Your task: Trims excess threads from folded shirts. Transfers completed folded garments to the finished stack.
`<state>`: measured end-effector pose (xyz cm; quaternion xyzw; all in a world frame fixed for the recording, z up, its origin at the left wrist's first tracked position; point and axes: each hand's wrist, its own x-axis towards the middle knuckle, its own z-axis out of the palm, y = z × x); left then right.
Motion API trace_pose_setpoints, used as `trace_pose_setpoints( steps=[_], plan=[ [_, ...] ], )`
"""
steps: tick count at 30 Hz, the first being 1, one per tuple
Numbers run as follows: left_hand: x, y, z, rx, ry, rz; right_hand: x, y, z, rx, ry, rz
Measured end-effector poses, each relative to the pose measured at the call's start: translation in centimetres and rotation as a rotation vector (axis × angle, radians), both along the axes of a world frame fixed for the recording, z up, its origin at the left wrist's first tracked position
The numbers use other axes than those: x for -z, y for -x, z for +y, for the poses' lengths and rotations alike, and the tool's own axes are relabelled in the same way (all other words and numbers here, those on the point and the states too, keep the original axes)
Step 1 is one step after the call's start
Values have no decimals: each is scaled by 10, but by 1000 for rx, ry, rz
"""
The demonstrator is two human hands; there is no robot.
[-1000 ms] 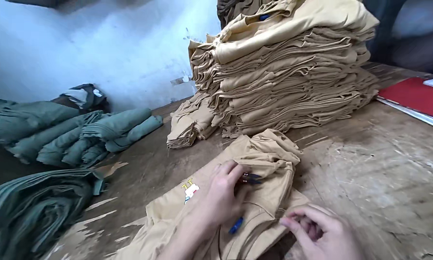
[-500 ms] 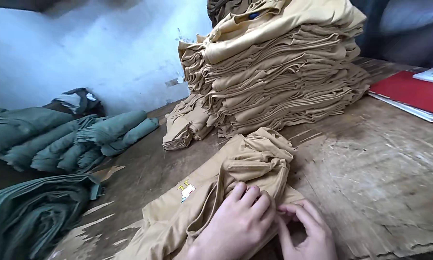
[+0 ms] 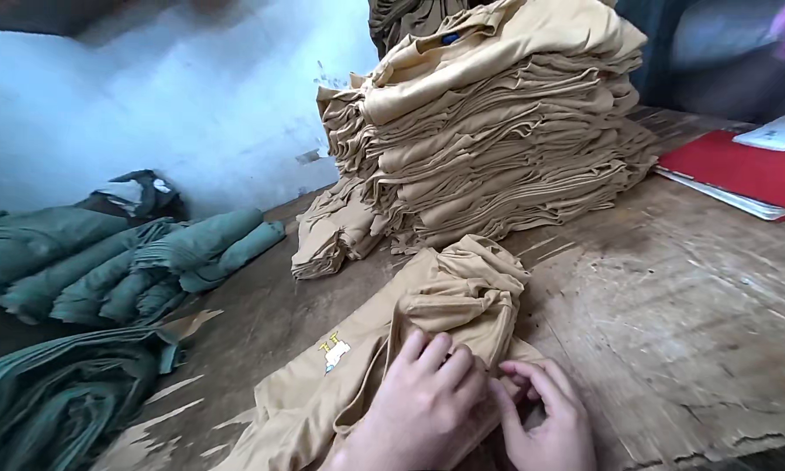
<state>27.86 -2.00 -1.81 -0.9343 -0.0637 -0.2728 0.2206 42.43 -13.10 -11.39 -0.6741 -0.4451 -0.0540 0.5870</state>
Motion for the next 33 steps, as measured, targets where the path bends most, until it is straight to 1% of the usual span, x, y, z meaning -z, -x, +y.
trace_pose_setpoints(
  steps=[2,5,8,10,11,13,15,17,18,20,22,23,24,26,27,28,30,31,33],
  plan=[
    [-4,2,3,-36,49,-41,4,-1,11,50,-39,-25],
    [-7,3,3,-8,93,-50,1,-4,12,69,-45,-33],
    [-5,-5,-6,24,30,4,2,-5,5,27,-55,-12],
    [0,-13,-7,28,-25,47,3,-6,3,11,-65,-42],
    [2,-15,-4,29,-12,54,2,-6,2,9,-66,-78],
    [2,-13,4,10,119,30,-5,-6,-5,12,-34,-193],
    [-4,-2,15,-58,345,22,-14,-5,-12,31,24,-291],
    [-6,10,30,-105,576,61,-20,1,-13,65,64,-317],
    [-2,13,38,-96,664,68,-23,5,-9,91,75,-313],
    [9,13,53,36,787,30,-26,15,5,132,107,-309],
    [8,11,61,196,923,38,-27,20,23,169,135,-327],
    [6,10,63,246,981,41,-26,20,31,177,128,-331],
    [4,9,64,254,1027,28,-26,20,36,150,95,-313],
    [4,4,62,151,1079,-45,-26,16,35,-44,15,-226],
    [8,0,62,81,1070,-95,-25,11,32,-154,-13,-195],
    [14,-5,62,27,1037,-139,-21,6,30,-167,-33,-226],
    [21,-11,62,-13,980,-193,-14,-1,25,16,-62,-373],
    [21,-11,62,-11,983,-218,-13,-3,22,107,-77,-420],
    [16,-3,58,18,1001,-274,-12,-6,15,216,-94,-433]
  ],
)
